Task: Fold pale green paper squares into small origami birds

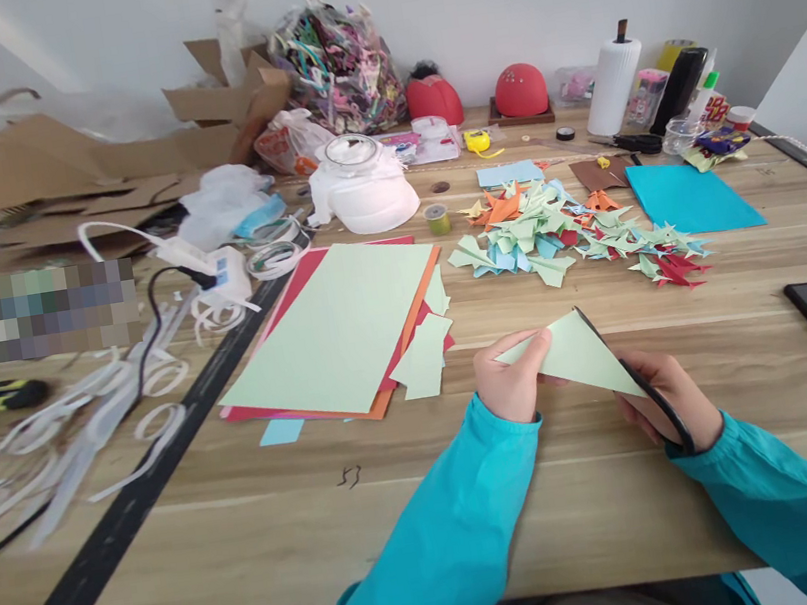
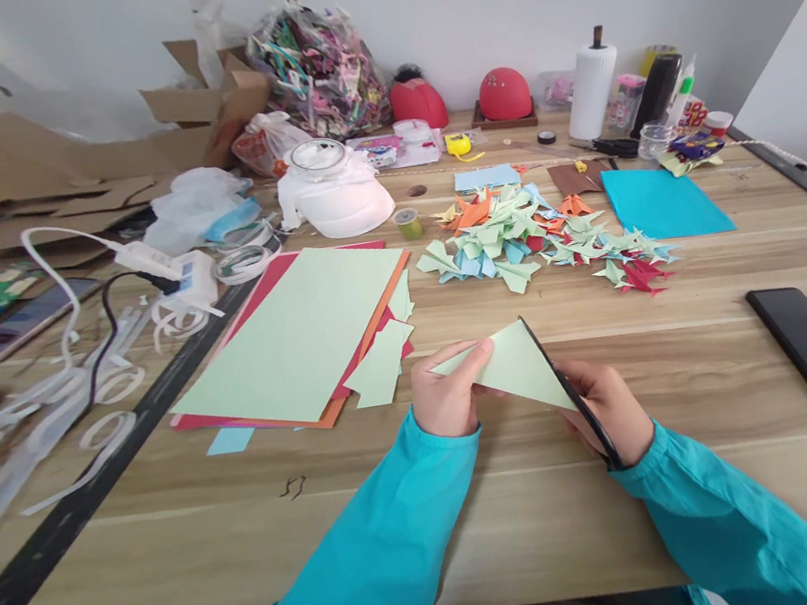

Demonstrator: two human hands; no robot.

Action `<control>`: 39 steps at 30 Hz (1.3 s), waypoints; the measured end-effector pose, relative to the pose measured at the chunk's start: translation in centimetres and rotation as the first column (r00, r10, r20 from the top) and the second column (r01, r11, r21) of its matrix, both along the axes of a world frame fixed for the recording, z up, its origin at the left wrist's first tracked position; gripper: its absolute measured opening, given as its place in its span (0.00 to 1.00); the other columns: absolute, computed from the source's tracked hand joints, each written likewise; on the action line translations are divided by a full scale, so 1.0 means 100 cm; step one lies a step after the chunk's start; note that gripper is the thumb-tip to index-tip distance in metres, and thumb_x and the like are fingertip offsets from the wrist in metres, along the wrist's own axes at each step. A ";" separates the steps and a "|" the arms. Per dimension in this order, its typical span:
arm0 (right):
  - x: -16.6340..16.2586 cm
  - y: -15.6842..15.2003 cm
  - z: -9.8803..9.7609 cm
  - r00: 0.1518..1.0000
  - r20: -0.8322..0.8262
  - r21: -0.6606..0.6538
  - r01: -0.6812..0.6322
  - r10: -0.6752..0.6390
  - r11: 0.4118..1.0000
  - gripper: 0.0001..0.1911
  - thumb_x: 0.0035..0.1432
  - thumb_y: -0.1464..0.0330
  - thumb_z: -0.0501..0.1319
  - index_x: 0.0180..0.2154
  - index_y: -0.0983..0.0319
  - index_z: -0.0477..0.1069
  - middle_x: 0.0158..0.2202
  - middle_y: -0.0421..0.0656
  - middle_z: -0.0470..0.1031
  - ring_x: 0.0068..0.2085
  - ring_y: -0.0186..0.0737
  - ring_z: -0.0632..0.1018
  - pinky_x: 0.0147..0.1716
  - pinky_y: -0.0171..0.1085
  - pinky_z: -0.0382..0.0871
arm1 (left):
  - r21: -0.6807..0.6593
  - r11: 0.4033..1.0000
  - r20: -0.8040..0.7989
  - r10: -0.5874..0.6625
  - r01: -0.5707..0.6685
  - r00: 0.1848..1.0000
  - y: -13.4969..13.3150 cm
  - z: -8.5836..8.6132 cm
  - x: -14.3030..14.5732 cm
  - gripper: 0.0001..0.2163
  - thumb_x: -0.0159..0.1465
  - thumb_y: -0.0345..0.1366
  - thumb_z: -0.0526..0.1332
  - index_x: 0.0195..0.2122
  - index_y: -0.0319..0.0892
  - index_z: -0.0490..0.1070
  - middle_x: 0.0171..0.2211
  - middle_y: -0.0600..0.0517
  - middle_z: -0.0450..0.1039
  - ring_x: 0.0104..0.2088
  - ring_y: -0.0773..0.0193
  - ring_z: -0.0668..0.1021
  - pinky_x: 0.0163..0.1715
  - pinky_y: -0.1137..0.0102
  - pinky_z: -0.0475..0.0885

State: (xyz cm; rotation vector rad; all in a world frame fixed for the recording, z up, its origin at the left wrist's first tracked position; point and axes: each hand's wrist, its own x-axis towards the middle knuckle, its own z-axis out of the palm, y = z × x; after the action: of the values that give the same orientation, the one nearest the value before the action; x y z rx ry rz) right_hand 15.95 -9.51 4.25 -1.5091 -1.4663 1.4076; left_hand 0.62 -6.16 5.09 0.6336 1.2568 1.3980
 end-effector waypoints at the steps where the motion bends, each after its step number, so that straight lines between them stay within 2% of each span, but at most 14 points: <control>1: 0.000 0.000 0.000 1.000 0.005 0.001 0.000 0.000 1.000 0.14 0.47 0.64 0.57 0.35 0.65 0.70 0.14 0.35 0.61 0.10 0.27 0.60 0.07 0.27 0.49 | -0.001 1.000 0.000 0.002 -0.002 1.000 0.000 0.000 0.000 0.10 0.40 0.39 0.68 0.20 0.38 0.75 0.17 0.53 0.70 0.17 0.65 0.73 0.10 0.73 0.69; 11: 0.000 0.000 0.001 1.000 0.013 0.009 0.003 -0.003 1.000 0.14 0.47 0.63 0.58 0.34 0.65 0.71 0.13 0.35 0.60 0.10 0.27 0.60 0.07 0.27 0.49 | -0.014 1.000 -0.015 -0.011 0.011 1.000 0.000 0.000 -0.001 0.10 0.40 0.39 0.68 0.21 0.38 0.75 0.18 0.52 0.71 0.18 0.64 0.73 0.11 0.72 0.70; 33: 0.001 0.000 -0.004 0.999 0.029 0.024 0.015 -0.016 1.000 0.11 0.47 0.68 0.55 0.33 0.65 0.71 0.12 0.34 0.60 0.10 0.28 0.61 0.08 0.27 0.49 | -0.009 1.000 0.009 -0.011 0.011 1.000 0.000 0.000 -0.001 0.09 0.40 0.38 0.68 0.21 0.38 0.75 0.18 0.53 0.71 0.18 0.64 0.73 0.10 0.71 0.70; 39: 0.001 0.004 -0.007 0.992 -0.012 0.021 0.122 -0.122 0.992 0.18 0.48 0.59 0.59 0.37 0.66 0.71 0.14 0.36 0.63 0.12 0.28 0.60 0.09 0.29 0.50 | -0.007 1.000 0.006 -0.025 0.025 1.000 0.002 -0.002 -0.004 0.10 0.41 0.39 0.68 0.22 0.38 0.76 0.18 0.52 0.72 0.19 0.63 0.74 0.12 0.70 0.71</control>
State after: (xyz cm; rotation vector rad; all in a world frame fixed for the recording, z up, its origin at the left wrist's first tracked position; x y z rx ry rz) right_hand 16.05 -9.11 3.58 -1.5484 -1.3542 1.3216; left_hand 0.25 -6.00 4.90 0.6372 1.2451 1.3734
